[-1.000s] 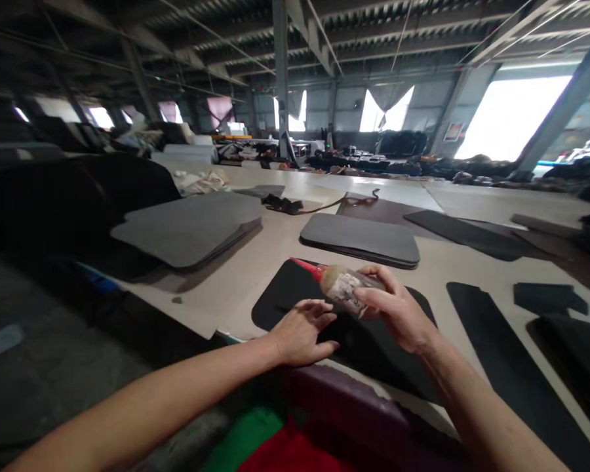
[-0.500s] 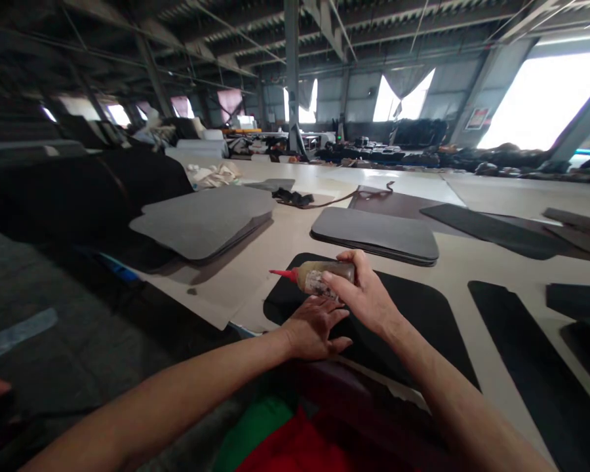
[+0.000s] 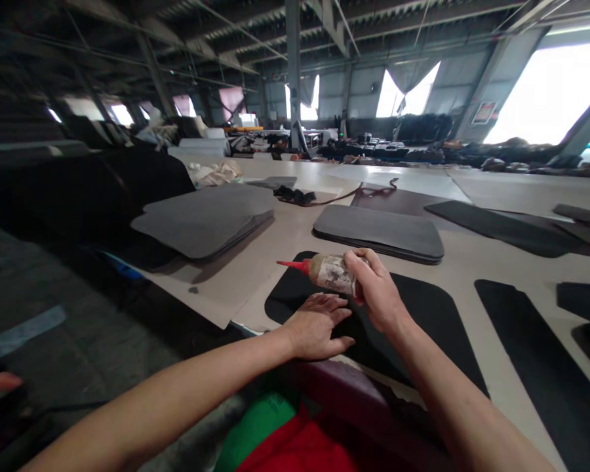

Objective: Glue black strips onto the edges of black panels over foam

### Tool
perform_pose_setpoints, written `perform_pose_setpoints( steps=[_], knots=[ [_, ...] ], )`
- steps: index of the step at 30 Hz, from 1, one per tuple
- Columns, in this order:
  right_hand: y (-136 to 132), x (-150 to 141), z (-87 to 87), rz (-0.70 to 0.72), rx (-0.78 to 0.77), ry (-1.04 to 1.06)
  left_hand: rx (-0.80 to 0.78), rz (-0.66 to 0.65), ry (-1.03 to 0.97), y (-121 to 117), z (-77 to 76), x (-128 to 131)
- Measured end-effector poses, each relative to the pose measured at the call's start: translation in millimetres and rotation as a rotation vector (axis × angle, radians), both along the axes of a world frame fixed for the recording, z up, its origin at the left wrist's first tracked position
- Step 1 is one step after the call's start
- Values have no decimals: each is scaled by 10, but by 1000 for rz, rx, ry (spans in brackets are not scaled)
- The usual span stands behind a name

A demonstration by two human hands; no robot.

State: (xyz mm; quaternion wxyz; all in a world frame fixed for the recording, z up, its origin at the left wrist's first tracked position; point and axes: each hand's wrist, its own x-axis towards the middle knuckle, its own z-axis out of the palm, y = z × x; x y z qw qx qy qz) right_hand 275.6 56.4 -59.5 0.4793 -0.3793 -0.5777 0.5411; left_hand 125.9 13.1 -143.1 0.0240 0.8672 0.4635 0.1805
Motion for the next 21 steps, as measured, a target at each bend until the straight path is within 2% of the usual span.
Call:
perform_pose_setpoints(
  steps=[3, 7, 13, 18, 21],
  knots=[
    [2, 11, 25, 47, -42, 58, 22, 1, -6, 5, -22, -1],
    [-22, 3, 26, 106, 42, -66, 23, -1, -6, 12, -26, 6],
    [-106, -50, 77, -8, 312, -468, -52, 4, 15, 30, 4, 13],
    [-138, -102, 152, 50, 602, -600, -71, 9, 44, 28, -14, 17],
    [-121, -151, 147, 115, 637, -649, -81, 38, 46, 25, -43, 31]
  ],
)
